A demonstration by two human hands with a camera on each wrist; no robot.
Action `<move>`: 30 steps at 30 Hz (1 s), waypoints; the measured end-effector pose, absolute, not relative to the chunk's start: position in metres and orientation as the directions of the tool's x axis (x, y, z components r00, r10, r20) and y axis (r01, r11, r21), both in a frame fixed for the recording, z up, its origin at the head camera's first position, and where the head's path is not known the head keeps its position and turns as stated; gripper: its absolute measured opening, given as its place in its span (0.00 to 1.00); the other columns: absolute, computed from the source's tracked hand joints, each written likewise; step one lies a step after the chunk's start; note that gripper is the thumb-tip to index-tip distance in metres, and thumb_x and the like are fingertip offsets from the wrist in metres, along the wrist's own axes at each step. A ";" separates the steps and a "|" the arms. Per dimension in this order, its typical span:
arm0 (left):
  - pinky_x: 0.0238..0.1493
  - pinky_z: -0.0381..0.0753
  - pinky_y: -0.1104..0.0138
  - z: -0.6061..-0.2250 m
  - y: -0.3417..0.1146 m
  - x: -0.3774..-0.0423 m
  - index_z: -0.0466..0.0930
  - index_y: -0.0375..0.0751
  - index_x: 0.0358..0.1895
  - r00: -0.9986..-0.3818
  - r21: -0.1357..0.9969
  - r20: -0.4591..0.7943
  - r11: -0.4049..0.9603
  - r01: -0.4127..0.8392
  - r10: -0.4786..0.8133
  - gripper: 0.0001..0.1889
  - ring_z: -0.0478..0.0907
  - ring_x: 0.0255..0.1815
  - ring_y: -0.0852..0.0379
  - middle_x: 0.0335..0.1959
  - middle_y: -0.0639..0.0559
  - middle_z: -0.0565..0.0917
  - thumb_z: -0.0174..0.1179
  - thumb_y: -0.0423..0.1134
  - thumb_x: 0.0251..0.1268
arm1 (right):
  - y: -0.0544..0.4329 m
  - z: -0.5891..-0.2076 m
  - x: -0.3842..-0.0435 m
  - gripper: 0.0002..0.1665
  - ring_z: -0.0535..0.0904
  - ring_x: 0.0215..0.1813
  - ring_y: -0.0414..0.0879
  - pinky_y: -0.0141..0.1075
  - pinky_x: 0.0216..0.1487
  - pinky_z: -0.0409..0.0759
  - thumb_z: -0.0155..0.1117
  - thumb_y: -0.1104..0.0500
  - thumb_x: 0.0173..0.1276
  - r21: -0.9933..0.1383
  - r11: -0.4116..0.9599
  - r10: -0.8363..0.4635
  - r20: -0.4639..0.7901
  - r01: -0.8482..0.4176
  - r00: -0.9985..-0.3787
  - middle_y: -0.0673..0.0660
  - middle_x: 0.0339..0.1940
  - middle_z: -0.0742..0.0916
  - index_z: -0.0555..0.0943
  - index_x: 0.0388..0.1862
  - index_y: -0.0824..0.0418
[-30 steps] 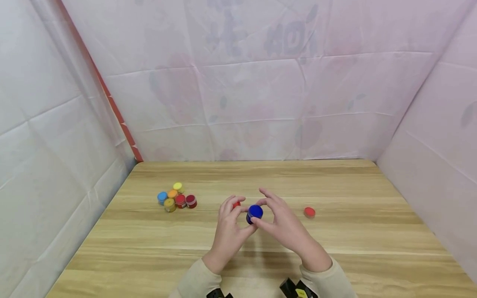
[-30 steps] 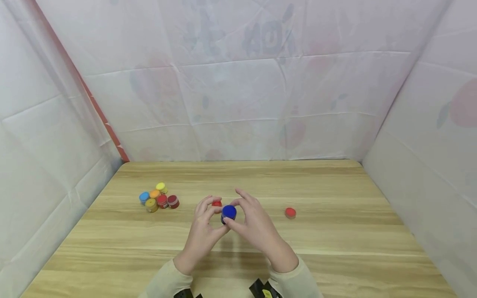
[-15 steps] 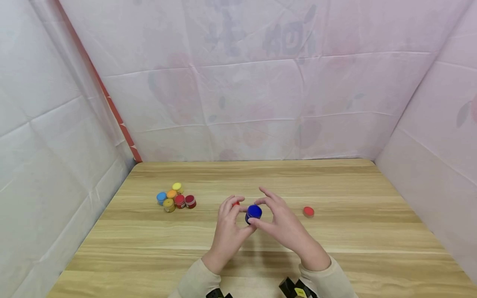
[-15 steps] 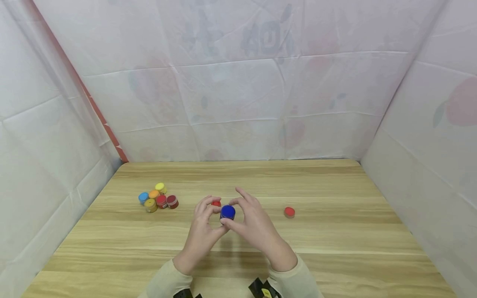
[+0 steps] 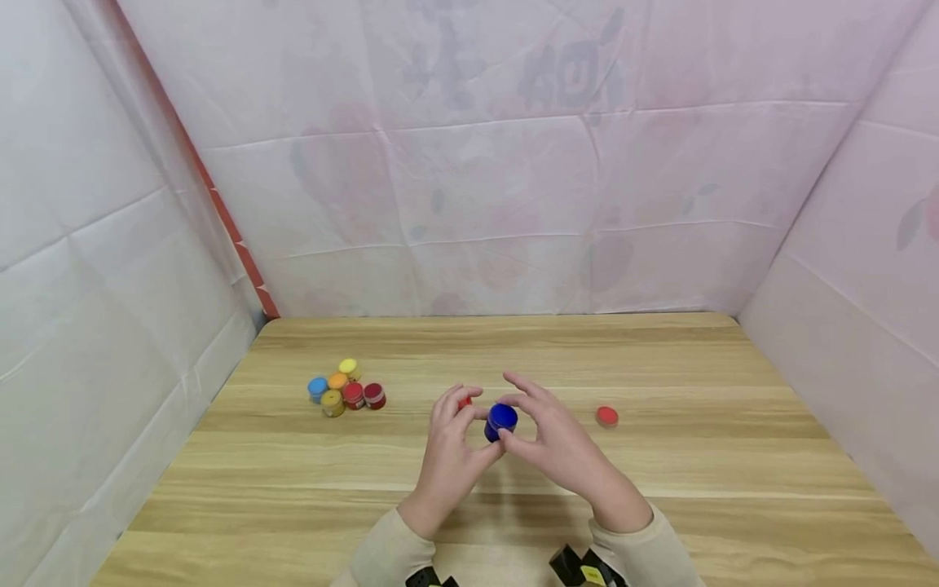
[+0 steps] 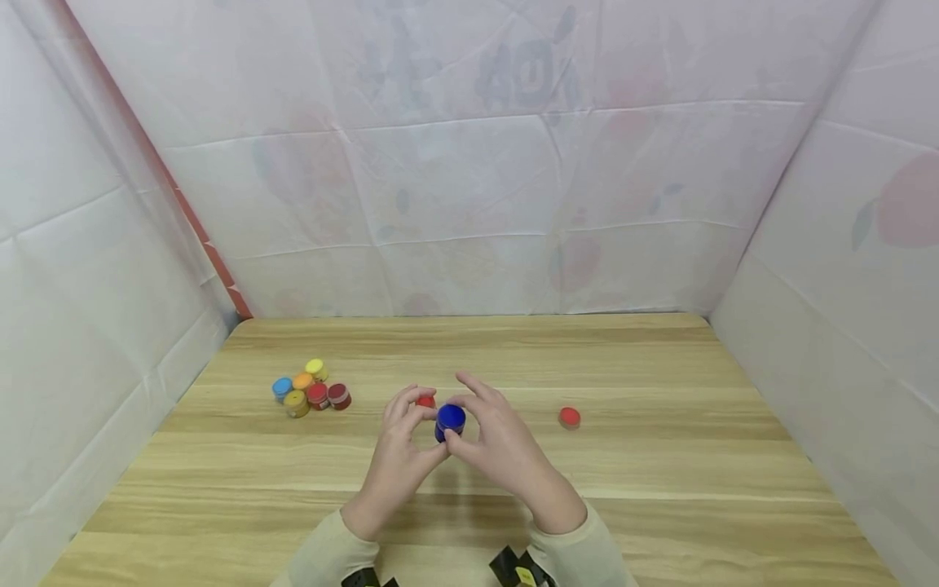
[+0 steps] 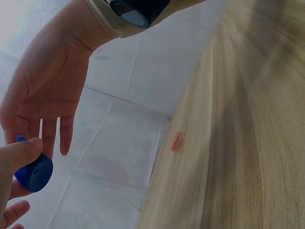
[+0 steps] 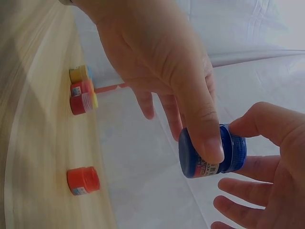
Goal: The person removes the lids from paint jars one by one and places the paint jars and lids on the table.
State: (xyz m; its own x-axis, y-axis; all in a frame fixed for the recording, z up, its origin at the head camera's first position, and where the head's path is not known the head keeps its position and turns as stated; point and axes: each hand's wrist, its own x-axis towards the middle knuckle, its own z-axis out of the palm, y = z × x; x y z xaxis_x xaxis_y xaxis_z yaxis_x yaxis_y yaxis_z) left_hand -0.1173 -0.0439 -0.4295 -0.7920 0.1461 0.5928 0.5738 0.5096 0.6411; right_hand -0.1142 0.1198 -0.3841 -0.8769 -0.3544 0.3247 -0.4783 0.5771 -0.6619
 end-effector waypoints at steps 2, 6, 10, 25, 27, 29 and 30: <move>0.59 0.61 0.44 -0.429 -0.044 -0.117 0.80 0.42 0.33 -0.795 0.644 0.589 0.513 0.568 0.141 0.14 0.62 0.64 0.41 0.53 0.48 0.75 0.74 0.41 0.45 | 0.120 -0.384 -0.114 0.20 0.63 0.67 0.59 0.56 0.57 0.68 0.68 0.57 0.60 -0.661 0.586 -0.351 0.316 -0.470 -0.882 0.57 0.68 0.68 0.79 0.50 0.61; 0.60 0.60 0.43 -0.429 -0.044 -0.117 0.79 0.41 0.34 -0.799 0.646 0.586 0.517 0.562 0.136 0.15 0.61 0.65 0.43 0.53 0.49 0.74 0.73 0.42 0.45 | 0.119 -0.382 -0.114 0.25 0.61 0.68 0.59 0.57 0.57 0.67 0.69 0.50 0.58 -0.682 0.596 -0.314 0.288 -0.424 -0.905 0.57 0.69 0.67 0.78 0.52 0.60; 0.60 0.60 0.43 -0.428 -0.044 -0.117 0.78 0.42 0.34 -0.793 0.642 0.593 0.514 0.569 0.137 0.16 0.61 0.65 0.44 0.52 0.49 0.75 0.74 0.43 0.45 | 0.118 -0.382 -0.114 0.18 0.61 0.68 0.60 0.58 0.58 0.66 0.71 0.51 0.57 -0.696 0.594 -0.284 0.288 -0.404 -0.914 0.59 0.69 0.68 0.78 0.42 0.57; 0.59 0.61 0.44 -0.429 -0.043 -0.117 0.81 0.43 0.32 -0.797 0.641 0.585 0.518 0.566 0.148 0.14 0.61 0.64 0.42 0.53 0.49 0.74 0.75 0.41 0.43 | 0.120 -0.383 -0.115 0.10 0.64 0.66 0.60 0.57 0.58 0.67 0.68 0.59 0.59 -0.669 0.585 -0.338 0.312 -0.458 -0.888 0.58 0.67 0.70 0.80 0.40 0.56; 0.59 0.61 0.43 -0.429 -0.043 -0.117 0.81 0.42 0.32 -0.797 0.640 0.584 0.517 0.568 0.153 0.14 0.61 0.64 0.41 0.53 0.48 0.74 0.74 0.41 0.43 | 0.120 -0.384 -0.115 0.10 0.64 0.67 0.60 0.57 0.58 0.67 0.67 0.60 0.59 -0.672 0.581 -0.340 0.311 -0.458 -0.887 0.58 0.67 0.70 0.80 0.40 0.56; 0.59 0.61 0.43 -0.429 -0.043 -0.117 0.82 0.42 0.33 -0.797 0.641 0.583 0.515 0.570 0.157 0.14 0.61 0.64 0.39 0.53 0.48 0.74 0.74 0.42 0.44 | 0.120 -0.384 -0.115 0.10 0.64 0.67 0.60 0.57 0.58 0.67 0.67 0.60 0.59 -0.675 0.579 -0.342 0.309 -0.458 -0.887 0.58 0.67 0.70 0.80 0.40 0.56; 0.58 0.61 0.43 -0.429 -0.044 -0.117 0.82 0.42 0.33 -0.797 0.640 0.583 0.513 0.572 0.160 0.14 0.61 0.64 0.38 0.53 0.47 0.74 0.74 0.42 0.44 | 0.121 -0.384 -0.115 0.10 0.64 0.67 0.60 0.57 0.58 0.67 0.67 0.60 0.59 -0.676 0.578 -0.343 0.307 -0.457 -0.888 0.58 0.67 0.70 0.80 0.41 0.56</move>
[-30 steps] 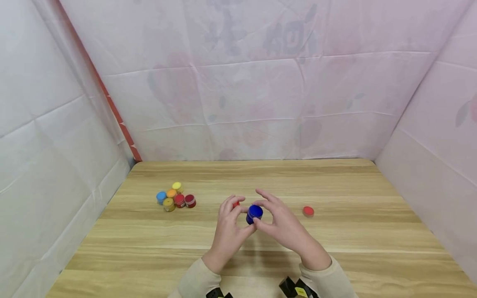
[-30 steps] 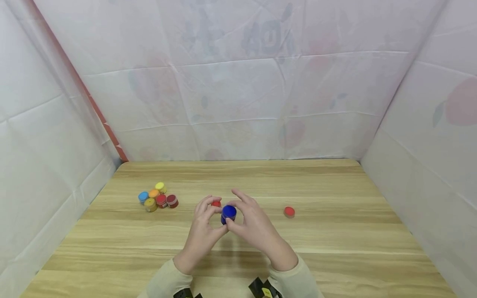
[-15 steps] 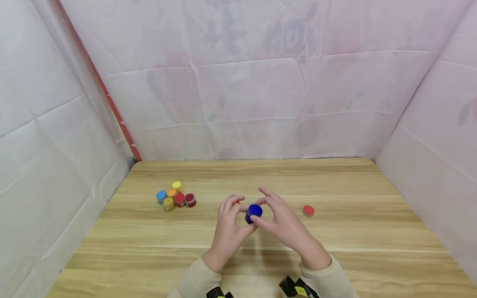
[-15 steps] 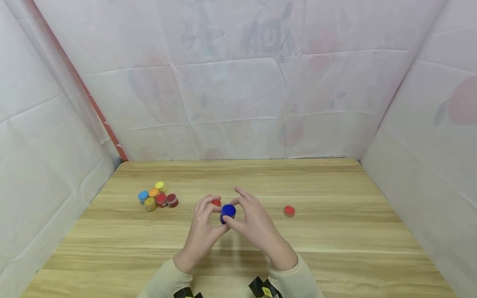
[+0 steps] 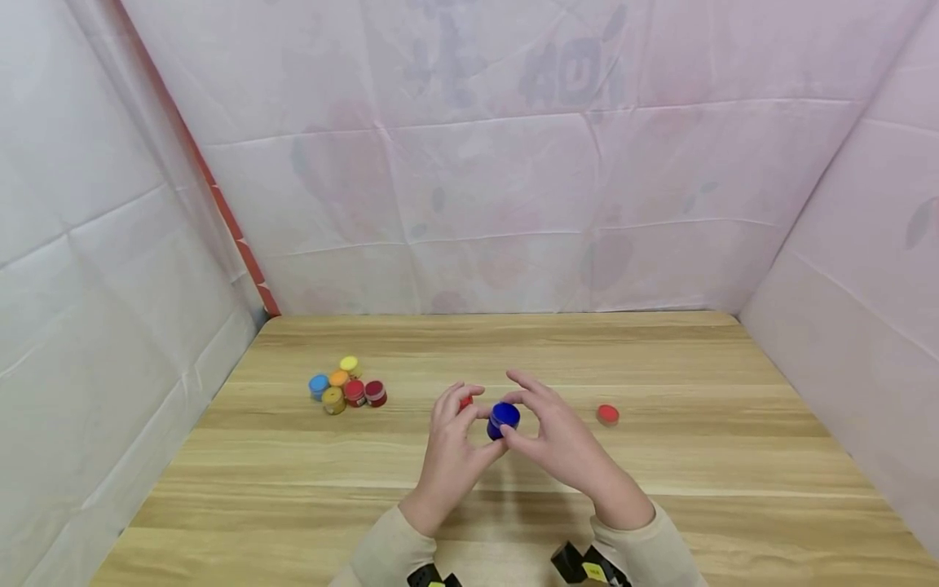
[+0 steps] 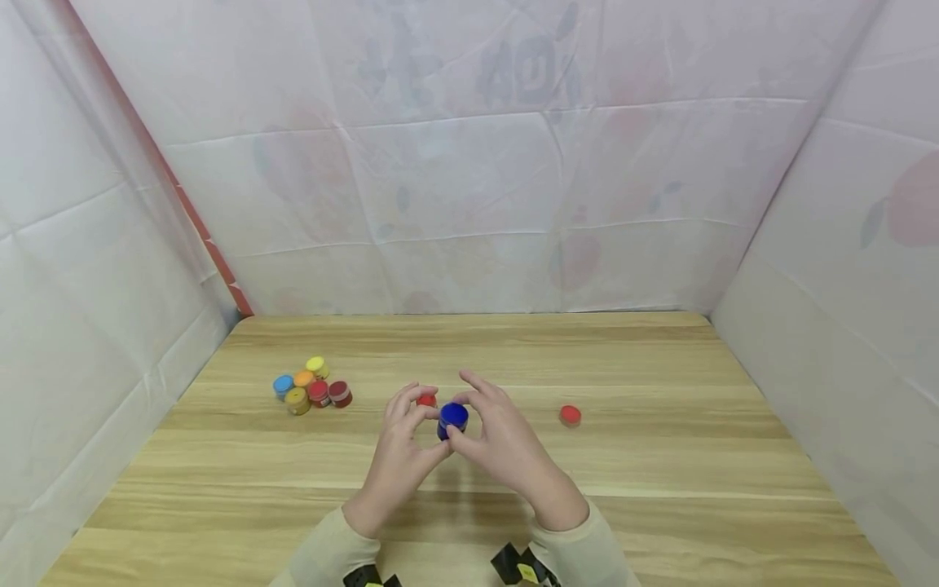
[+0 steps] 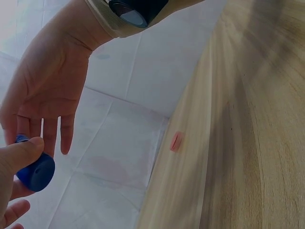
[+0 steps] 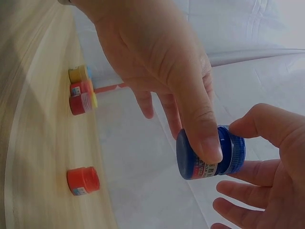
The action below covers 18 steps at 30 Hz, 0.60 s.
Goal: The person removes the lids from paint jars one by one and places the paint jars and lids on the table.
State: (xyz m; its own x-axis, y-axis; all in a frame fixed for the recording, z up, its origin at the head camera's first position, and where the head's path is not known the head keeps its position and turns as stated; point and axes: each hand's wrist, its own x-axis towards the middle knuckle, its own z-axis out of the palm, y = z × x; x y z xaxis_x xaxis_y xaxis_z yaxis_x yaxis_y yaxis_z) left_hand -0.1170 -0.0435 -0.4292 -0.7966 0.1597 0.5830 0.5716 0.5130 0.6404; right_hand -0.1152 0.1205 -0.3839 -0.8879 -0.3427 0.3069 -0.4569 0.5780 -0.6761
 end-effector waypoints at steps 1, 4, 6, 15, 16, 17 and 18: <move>0.58 0.61 0.43 -0.429 -0.044 -0.117 0.82 0.42 0.34 -0.796 0.640 0.583 0.512 0.573 0.162 0.14 0.61 0.64 0.38 0.53 0.47 0.74 0.74 0.42 0.44 | 0.121 -0.384 -0.115 0.10 0.64 0.67 0.60 0.57 0.58 0.67 0.67 0.60 0.59 -0.678 0.578 -0.343 0.305 -0.455 -0.889 0.58 0.67 0.70 0.80 0.41 0.56; 0.58 0.62 0.43 -0.431 -0.044 -0.117 0.84 0.41 0.36 -0.793 0.631 0.585 0.517 0.578 0.172 0.14 0.60 0.64 0.38 0.54 0.46 0.74 0.73 0.42 0.45 | 0.121 -0.385 -0.115 0.11 0.64 0.67 0.59 0.57 0.58 0.68 0.67 0.61 0.59 -0.682 0.574 -0.344 0.302 -0.454 -0.889 0.58 0.67 0.70 0.80 0.41 0.57; 0.58 0.63 0.43 -0.431 -0.044 -0.118 0.85 0.40 0.37 -0.790 0.622 0.586 0.524 0.581 0.181 0.15 0.60 0.65 0.40 0.54 0.47 0.74 0.73 0.43 0.46 | 0.122 -0.385 -0.116 0.12 0.64 0.67 0.59 0.56 0.57 0.68 0.67 0.61 0.59 -0.684 0.571 -0.347 0.301 -0.454 -0.888 0.58 0.67 0.70 0.80 0.42 0.57; 0.58 0.64 0.46 -0.428 -0.045 -0.116 0.84 0.40 0.42 -0.806 0.614 0.543 0.542 0.573 0.237 0.17 0.56 0.67 0.45 0.56 0.47 0.72 0.71 0.44 0.49 | 0.128 -0.385 -0.118 0.14 0.65 0.66 0.60 0.55 0.57 0.69 0.67 0.63 0.59 -0.705 0.544 -0.353 0.299 -0.455 -0.886 0.60 0.68 0.69 0.80 0.45 0.60; 0.58 0.64 0.46 -0.427 -0.045 -0.116 0.84 0.40 0.43 -0.811 0.617 0.534 0.547 0.566 0.238 0.17 0.55 0.67 0.45 0.57 0.47 0.72 0.71 0.44 0.49 | 0.129 -0.384 -0.119 0.14 0.65 0.66 0.61 0.55 0.57 0.69 0.67 0.62 0.59 -0.710 0.542 -0.347 0.298 -0.449 -0.889 0.60 0.68 0.68 0.80 0.45 0.60; 0.59 0.64 0.47 -0.427 -0.045 -0.116 0.84 0.40 0.43 -0.817 0.620 0.525 0.550 0.560 0.239 0.18 0.55 0.68 0.44 0.57 0.48 0.72 0.71 0.44 0.49 | 0.131 -0.383 -0.119 0.14 0.65 0.65 0.61 0.56 0.57 0.69 0.67 0.62 0.59 -0.712 0.543 -0.337 0.301 -0.445 -0.892 0.61 0.68 0.69 0.80 0.45 0.60; 0.59 0.64 0.46 -0.428 -0.045 -0.116 0.84 0.40 0.43 -0.821 0.625 0.518 0.550 0.554 0.239 0.18 0.55 0.68 0.44 0.58 0.47 0.72 0.71 0.43 0.49 | 0.134 -0.382 -0.120 0.14 0.65 0.65 0.62 0.56 0.56 0.69 0.67 0.61 0.60 -0.716 0.544 -0.323 0.302 -0.437 -0.897 0.61 0.68 0.68 0.80 0.45 0.60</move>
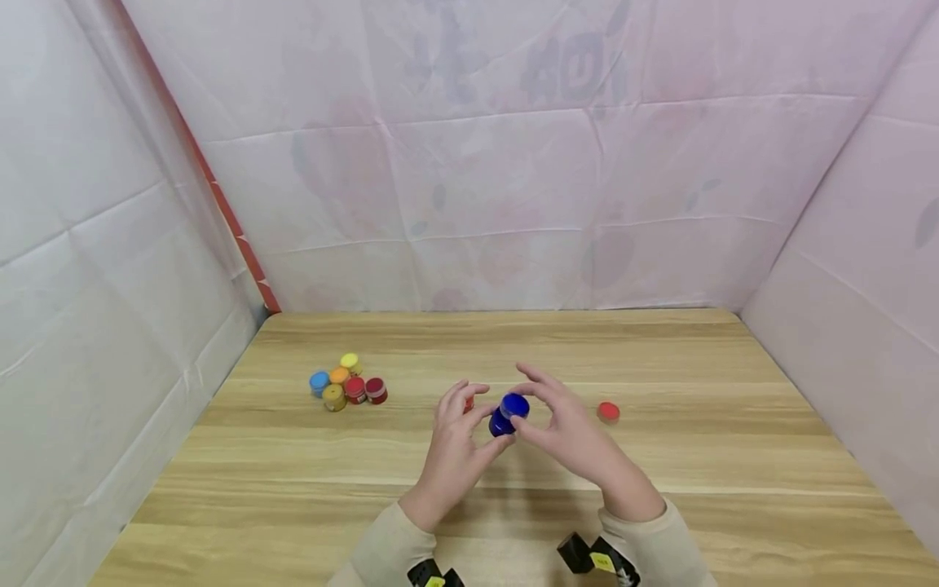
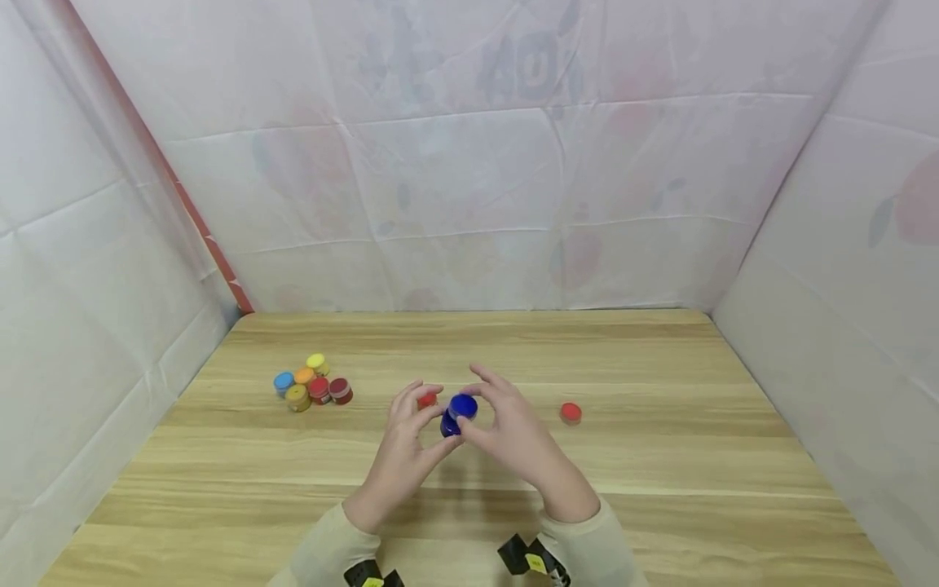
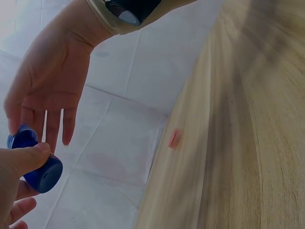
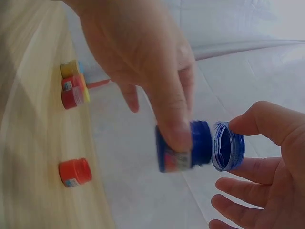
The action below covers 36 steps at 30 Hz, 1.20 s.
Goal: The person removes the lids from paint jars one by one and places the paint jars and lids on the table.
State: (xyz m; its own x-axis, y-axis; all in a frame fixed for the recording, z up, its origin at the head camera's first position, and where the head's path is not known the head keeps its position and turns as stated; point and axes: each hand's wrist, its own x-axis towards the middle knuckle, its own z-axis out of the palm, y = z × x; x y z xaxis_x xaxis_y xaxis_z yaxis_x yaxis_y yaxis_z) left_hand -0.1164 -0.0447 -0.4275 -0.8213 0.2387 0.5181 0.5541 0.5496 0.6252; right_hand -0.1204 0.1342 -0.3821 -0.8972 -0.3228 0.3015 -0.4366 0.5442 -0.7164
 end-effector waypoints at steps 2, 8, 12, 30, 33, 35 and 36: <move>0.60 0.62 0.46 -0.428 -0.045 -0.117 0.83 0.39 0.43 -0.833 0.635 0.500 0.554 0.538 0.236 0.18 0.54 0.68 0.43 0.58 0.48 0.71 0.71 0.43 0.49 | 0.143 -0.380 -0.124 0.14 0.63 0.66 0.64 0.59 0.58 0.65 0.67 0.60 0.61 -0.726 0.549 -0.285 0.303 -0.414 -0.909 0.62 0.68 0.68 0.79 0.46 0.61; 0.63 0.55 0.44 -0.436 -0.044 -0.120 0.82 0.41 0.42 -0.880 0.644 0.415 0.609 0.464 0.232 0.17 0.52 0.69 0.43 0.60 0.48 0.69 0.70 0.45 0.51 | 0.187 -0.380 -0.135 0.21 0.64 0.64 0.68 0.62 0.59 0.62 0.64 0.59 0.63 -0.725 0.617 -0.132 0.288 -0.305 -0.949 0.68 0.69 0.64 0.75 0.52 0.67; 0.63 0.53 0.41 -0.444 -0.045 -0.127 0.82 0.42 0.41 -0.912 0.621 0.343 0.674 0.401 0.227 0.17 0.51 0.69 0.39 0.62 0.44 0.67 0.70 0.46 0.51 | 0.218 -0.385 -0.139 0.24 0.62 0.62 0.74 0.65 0.56 0.62 0.61 0.55 0.65 -0.702 0.689 -0.050 0.202 -0.181 -0.978 0.72 0.69 0.60 0.72 0.55 0.69; 0.63 0.46 0.39 -0.457 -0.033 -0.186 0.77 0.47 0.38 -0.952 0.403 0.129 0.862 0.306 0.278 0.16 0.48 0.70 0.40 0.68 0.42 0.61 0.63 0.50 0.47 | 0.271 -0.448 -0.164 0.25 0.59 0.58 0.81 0.66 0.55 0.61 0.61 0.58 0.63 -0.406 0.913 0.022 -0.051 0.041 -0.998 0.85 0.60 0.62 0.74 0.52 0.76; 0.63 0.47 0.38 -0.457 -0.032 -0.190 0.78 0.46 0.41 -0.953 0.394 0.105 0.868 0.301 0.283 0.18 0.48 0.70 0.39 0.68 0.41 0.61 0.63 0.51 0.48 | 0.270 -0.450 -0.162 0.24 0.59 0.59 0.80 0.66 0.56 0.61 0.60 0.58 0.64 -0.401 0.915 0.027 -0.068 0.052 -0.997 0.84 0.60 0.63 0.74 0.53 0.76; 0.63 0.47 0.38 -0.457 -0.032 -0.191 0.79 0.45 0.43 -0.954 0.399 0.090 0.868 0.296 0.285 0.19 0.48 0.70 0.39 0.68 0.41 0.61 0.63 0.51 0.49 | 0.269 -0.450 -0.161 0.24 0.59 0.59 0.79 0.66 0.55 0.61 0.60 0.59 0.64 -0.395 0.917 0.031 -0.074 0.057 -0.997 0.84 0.60 0.63 0.74 0.53 0.76; 0.63 0.47 0.38 -0.457 -0.032 -0.192 0.80 0.44 0.44 -0.955 0.403 0.085 0.867 0.294 0.284 0.20 0.48 0.70 0.39 0.67 0.41 0.61 0.63 0.51 0.50 | 0.268 -0.450 -0.161 0.24 0.59 0.58 0.79 0.66 0.55 0.61 0.60 0.59 0.64 -0.395 0.917 0.031 -0.075 0.059 -0.997 0.84 0.60 0.63 0.74 0.53 0.76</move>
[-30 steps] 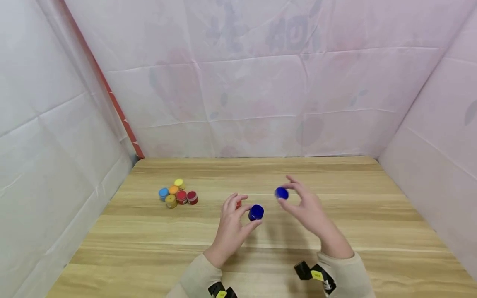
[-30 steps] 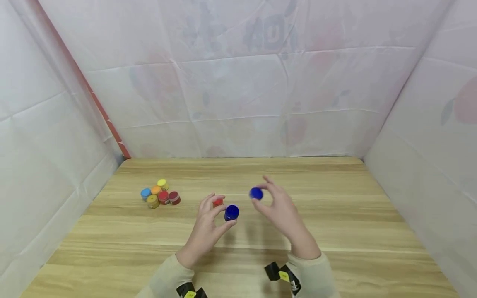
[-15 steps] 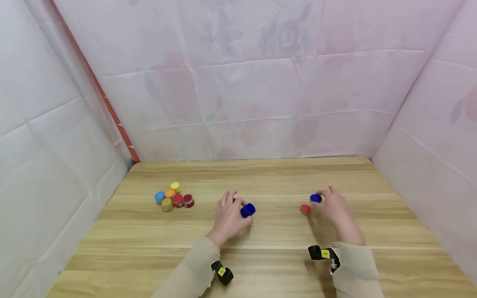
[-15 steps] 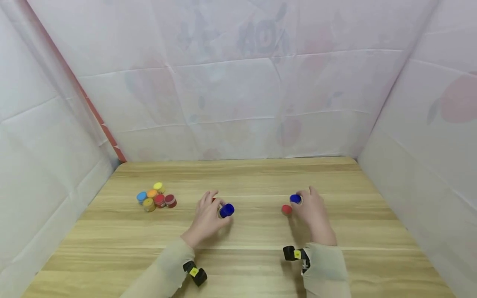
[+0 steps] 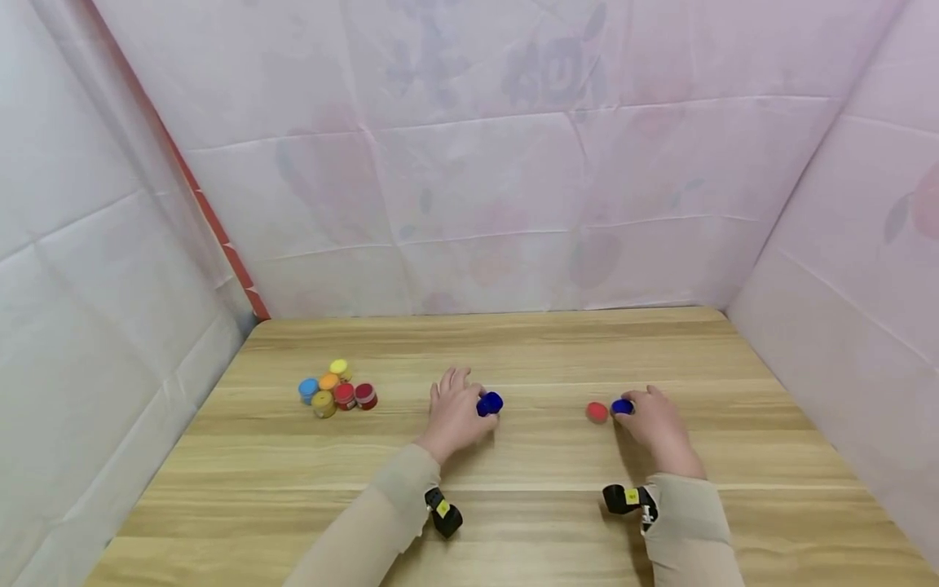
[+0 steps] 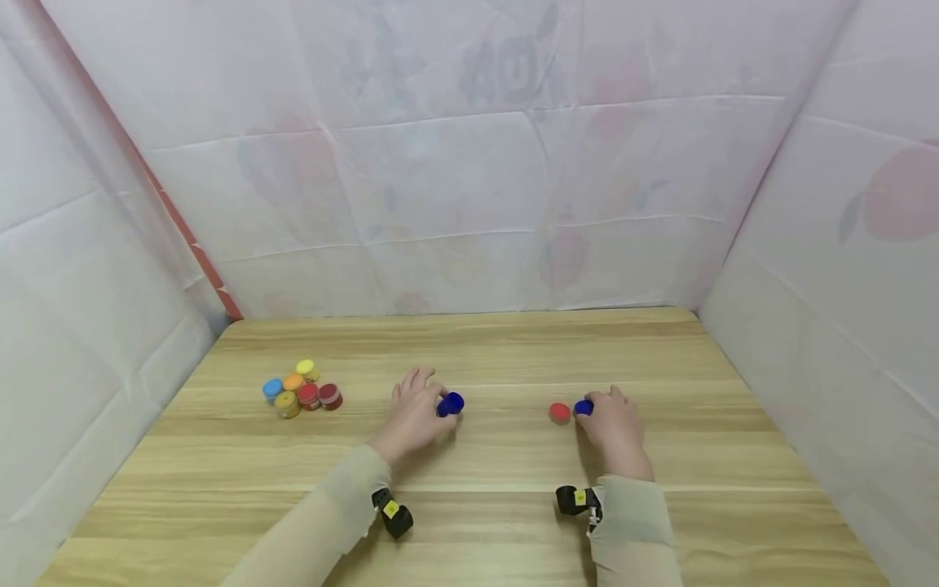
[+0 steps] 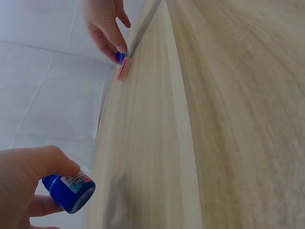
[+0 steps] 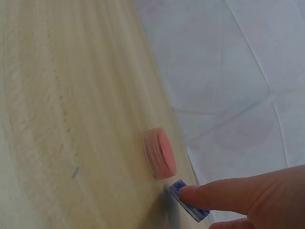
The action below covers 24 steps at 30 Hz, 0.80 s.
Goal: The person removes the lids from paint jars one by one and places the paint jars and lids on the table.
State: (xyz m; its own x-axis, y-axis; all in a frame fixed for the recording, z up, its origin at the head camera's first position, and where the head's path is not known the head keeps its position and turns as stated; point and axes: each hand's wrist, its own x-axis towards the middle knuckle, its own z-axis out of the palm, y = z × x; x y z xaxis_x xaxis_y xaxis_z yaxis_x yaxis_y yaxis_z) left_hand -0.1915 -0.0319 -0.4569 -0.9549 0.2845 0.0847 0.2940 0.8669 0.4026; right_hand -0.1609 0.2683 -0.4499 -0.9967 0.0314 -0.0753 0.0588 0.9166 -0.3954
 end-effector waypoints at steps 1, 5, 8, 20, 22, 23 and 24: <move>0.63 0.47 0.38 -0.457 -0.032 -0.192 0.80 0.44 0.45 -0.956 0.404 0.080 0.867 0.291 0.283 0.21 0.48 0.70 0.38 0.67 0.41 0.62 0.63 0.52 0.50 | 0.268 -0.450 -0.160 0.24 0.60 0.58 0.80 0.66 0.55 0.61 0.60 0.59 0.64 -0.395 0.917 0.031 -0.075 0.058 -0.997 0.84 0.60 0.63 0.74 0.53 0.76; 0.63 0.47 0.38 -0.458 -0.033 -0.192 0.82 0.44 0.45 -0.959 0.410 0.082 0.868 0.280 0.271 0.20 0.50 0.70 0.38 0.67 0.41 0.63 0.65 0.52 0.51 | 0.268 -0.453 -0.160 0.24 0.61 0.58 0.79 0.65 0.55 0.62 0.60 0.59 0.63 -0.391 0.919 0.025 -0.072 0.051 -0.997 0.84 0.59 0.65 0.75 0.52 0.76; 0.63 0.46 0.38 -0.460 -0.037 -0.193 0.82 0.45 0.42 -0.963 0.416 0.082 0.870 0.266 0.256 0.18 0.50 0.70 0.38 0.66 0.40 0.63 0.66 0.52 0.51 | 0.266 -0.453 -0.161 0.24 0.62 0.57 0.79 0.65 0.55 0.63 0.60 0.59 0.63 -0.396 0.917 0.024 -0.080 0.053 -0.997 0.84 0.58 0.65 0.75 0.51 0.76; 0.63 0.48 0.38 -0.464 -0.047 -0.198 0.84 0.43 0.36 -0.968 0.301 0.092 0.920 0.252 0.235 0.19 0.51 0.69 0.39 0.65 0.42 0.66 0.67 0.55 0.49 | 0.263 -0.452 -0.165 0.23 0.71 0.50 0.71 0.60 0.50 0.70 0.61 0.60 0.64 -0.438 0.897 0.007 -0.121 0.060 -0.993 0.78 0.49 0.74 0.74 0.51 0.77; 0.62 0.48 0.37 -0.464 -0.045 -0.198 0.84 0.42 0.37 -0.964 0.292 0.085 0.919 0.266 0.252 0.21 0.52 0.69 0.38 0.65 0.41 0.66 0.67 0.56 0.49 | 0.266 -0.452 -0.164 0.23 0.72 0.48 0.70 0.59 0.48 0.70 0.61 0.61 0.63 -0.451 0.891 0.007 -0.125 0.063 -0.992 0.76 0.47 0.75 0.74 0.51 0.77; 0.62 0.48 0.37 -0.464 -0.044 -0.199 0.84 0.42 0.38 -0.962 0.286 0.078 0.919 0.272 0.261 0.21 0.52 0.69 0.38 0.65 0.41 0.66 0.66 0.56 0.50 | 0.268 -0.452 -0.164 0.23 0.72 0.49 0.70 0.59 0.48 0.70 0.61 0.61 0.63 -0.453 0.889 0.006 -0.126 0.063 -0.992 0.77 0.47 0.74 0.73 0.51 0.78; 0.62 0.48 0.37 -0.464 -0.044 -0.199 0.84 0.42 0.39 -0.961 0.280 0.070 0.919 0.277 0.268 0.22 0.52 0.69 0.38 0.65 0.41 0.66 0.66 0.57 0.50 | 0.270 -0.451 -0.163 0.24 0.71 0.50 0.71 0.60 0.50 0.69 0.61 0.61 0.63 -0.453 0.889 0.006 -0.127 0.064 -0.992 0.78 0.49 0.73 0.73 0.52 0.78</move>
State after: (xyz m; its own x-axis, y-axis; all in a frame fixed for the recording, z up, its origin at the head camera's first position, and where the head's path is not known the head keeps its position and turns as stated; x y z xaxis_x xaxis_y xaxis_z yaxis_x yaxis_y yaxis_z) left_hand -0.1987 -0.0437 -0.4635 -0.9609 0.2679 0.0703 0.2767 0.9191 0.2805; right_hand -0.1633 0.2695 -0.4512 -0.9918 0.0063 -0.1274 0.0638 0.8890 -0.4534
